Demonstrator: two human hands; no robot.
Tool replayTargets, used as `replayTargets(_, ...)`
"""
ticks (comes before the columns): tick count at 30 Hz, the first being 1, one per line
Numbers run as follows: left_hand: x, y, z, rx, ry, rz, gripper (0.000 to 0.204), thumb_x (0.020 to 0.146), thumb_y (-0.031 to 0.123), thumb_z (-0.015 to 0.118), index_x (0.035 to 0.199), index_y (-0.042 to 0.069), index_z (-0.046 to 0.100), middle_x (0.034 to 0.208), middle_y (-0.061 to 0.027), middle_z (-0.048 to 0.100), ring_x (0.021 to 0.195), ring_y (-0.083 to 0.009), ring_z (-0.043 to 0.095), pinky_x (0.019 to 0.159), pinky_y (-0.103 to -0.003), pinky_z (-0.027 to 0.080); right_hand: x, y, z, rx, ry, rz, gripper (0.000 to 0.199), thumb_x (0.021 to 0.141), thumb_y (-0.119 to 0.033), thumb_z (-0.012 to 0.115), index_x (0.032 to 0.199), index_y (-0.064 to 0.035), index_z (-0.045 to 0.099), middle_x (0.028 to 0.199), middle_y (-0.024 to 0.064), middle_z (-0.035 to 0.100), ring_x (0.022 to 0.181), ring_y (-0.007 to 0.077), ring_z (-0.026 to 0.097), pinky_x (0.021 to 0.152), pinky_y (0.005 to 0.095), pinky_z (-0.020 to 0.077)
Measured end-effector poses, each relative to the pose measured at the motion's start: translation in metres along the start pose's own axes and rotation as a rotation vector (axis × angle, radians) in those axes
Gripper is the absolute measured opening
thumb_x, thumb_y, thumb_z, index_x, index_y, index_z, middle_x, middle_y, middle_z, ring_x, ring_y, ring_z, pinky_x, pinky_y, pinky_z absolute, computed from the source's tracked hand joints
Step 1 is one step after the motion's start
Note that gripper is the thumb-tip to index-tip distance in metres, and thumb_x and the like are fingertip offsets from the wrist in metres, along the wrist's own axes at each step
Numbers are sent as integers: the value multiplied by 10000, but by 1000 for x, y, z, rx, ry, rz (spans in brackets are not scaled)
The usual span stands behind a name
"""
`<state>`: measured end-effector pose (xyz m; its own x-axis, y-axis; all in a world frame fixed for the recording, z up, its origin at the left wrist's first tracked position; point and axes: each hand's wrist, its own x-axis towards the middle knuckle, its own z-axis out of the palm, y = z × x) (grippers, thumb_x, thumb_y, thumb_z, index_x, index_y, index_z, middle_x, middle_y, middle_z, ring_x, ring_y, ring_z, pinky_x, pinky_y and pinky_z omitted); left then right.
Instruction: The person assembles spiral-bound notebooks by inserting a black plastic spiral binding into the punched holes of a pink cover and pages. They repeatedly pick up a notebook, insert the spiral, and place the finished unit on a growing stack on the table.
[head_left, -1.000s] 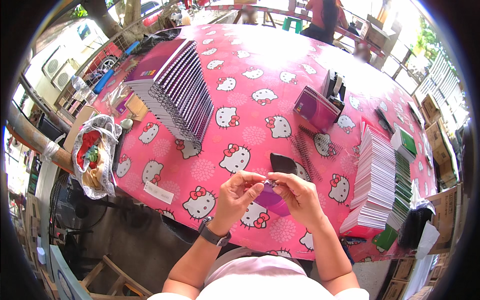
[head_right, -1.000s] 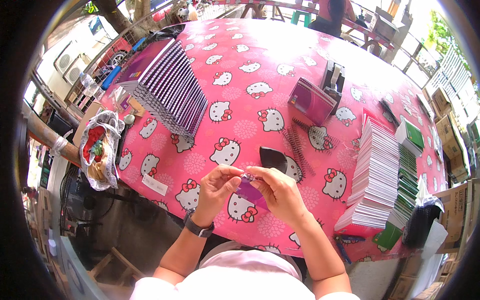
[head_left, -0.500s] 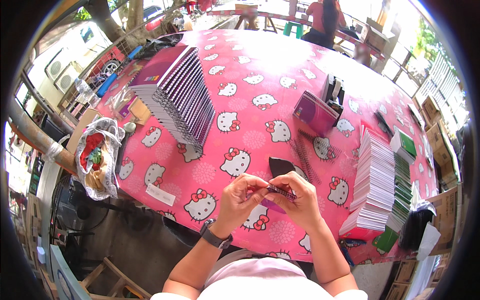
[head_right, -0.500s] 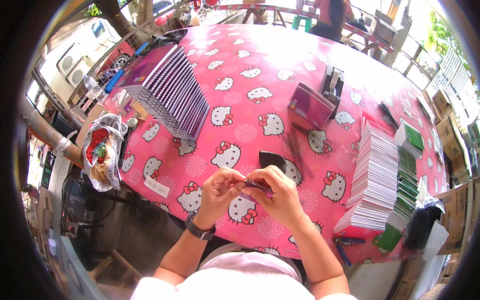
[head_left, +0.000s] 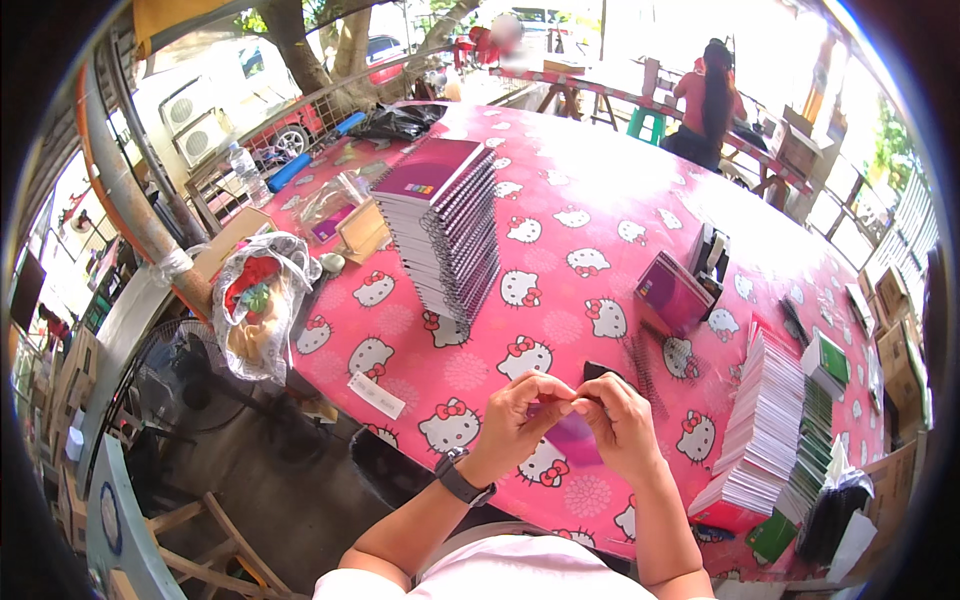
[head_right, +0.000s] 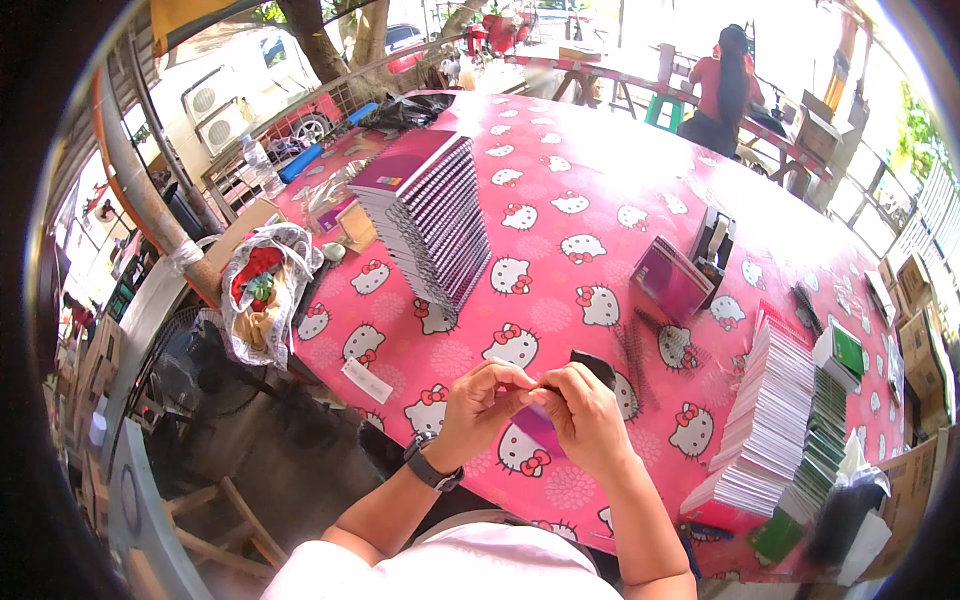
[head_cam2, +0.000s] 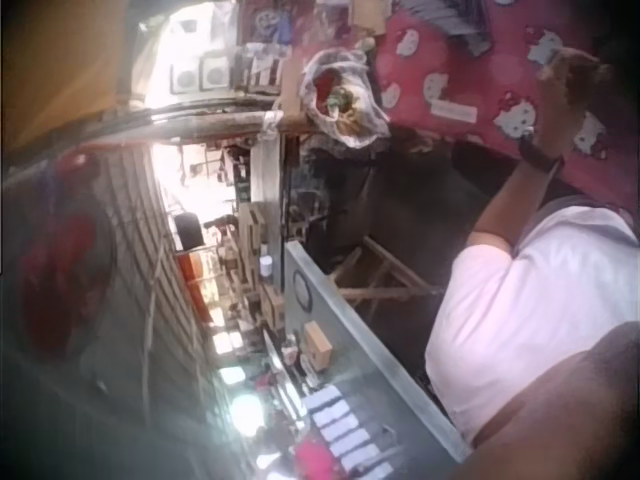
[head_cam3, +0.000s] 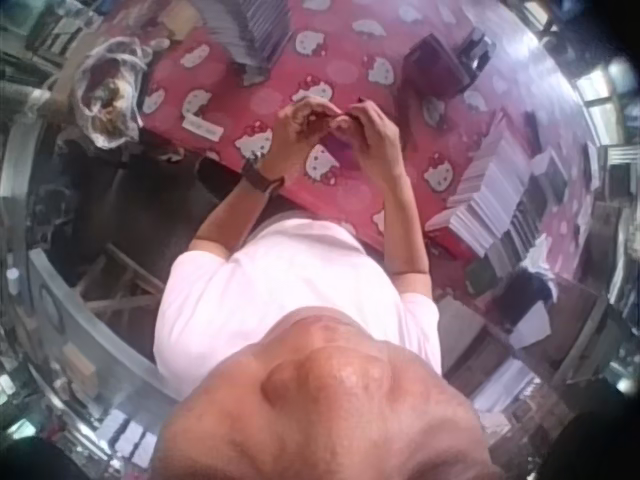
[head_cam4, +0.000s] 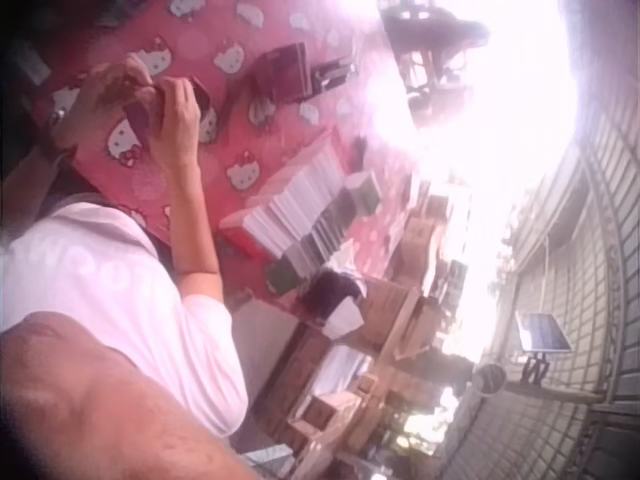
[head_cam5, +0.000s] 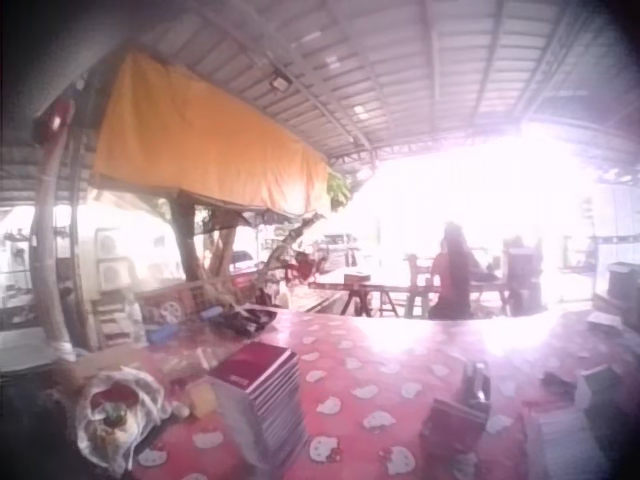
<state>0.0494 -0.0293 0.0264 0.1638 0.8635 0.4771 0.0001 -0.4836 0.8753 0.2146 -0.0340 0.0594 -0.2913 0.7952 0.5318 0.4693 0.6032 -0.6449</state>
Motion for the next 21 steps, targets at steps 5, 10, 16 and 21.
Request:
replayTargets(5, 4, -11, -10, -100, 19, -58, 245, 866, 112, 663, 1075, 48, 552, 929, -46, 603, 809, -115, 601, 724, -249, 485, 15, -4, 3, 3, -36, -53, 190, 841, -141, 650, 937, -5, 560, 822, 124, 586, 745, 322, 569, 646, 388, 457)
replayTargets(10, 24, -5, -18, -165, 252, 102, 615, 846, 110, 689, 1332, 76, 315, 1214, -62, 469, 1052, -115, 475, 914, -314, 393, 53, -8, 1, 140, 108, -7, 174, 839, -139, 674, 897, -8, 577, 728, 68, 556, 664, 172, 540, 595, 295, 436)
replayTargets(16, 64, 30, -78, -266, 234, 74, 585, 884, 91, 631, 1384, 32, 333, 986, -5, 533, 815, -40, 471, 699, -203, 419, 171, -28, 11, 569, 373, -19, 193, 902, -174, 630, 834, -4, 572, 721, -40, 500, 671, 32, 420, 585, 203, 352)
replayTargets(21, 169, 60, -156, 406, 525, 164, 318, 855, 233, 685, 1089, 32, 607, 801, 39, 537, 735, -61, 497, 672, -216, 401, 290, 3, 48, 301, 441, 31, 312, 889, -292, 623, 850, 16, 586, 711, 85, 566, 653, 169, 511, 628, 327, 428)
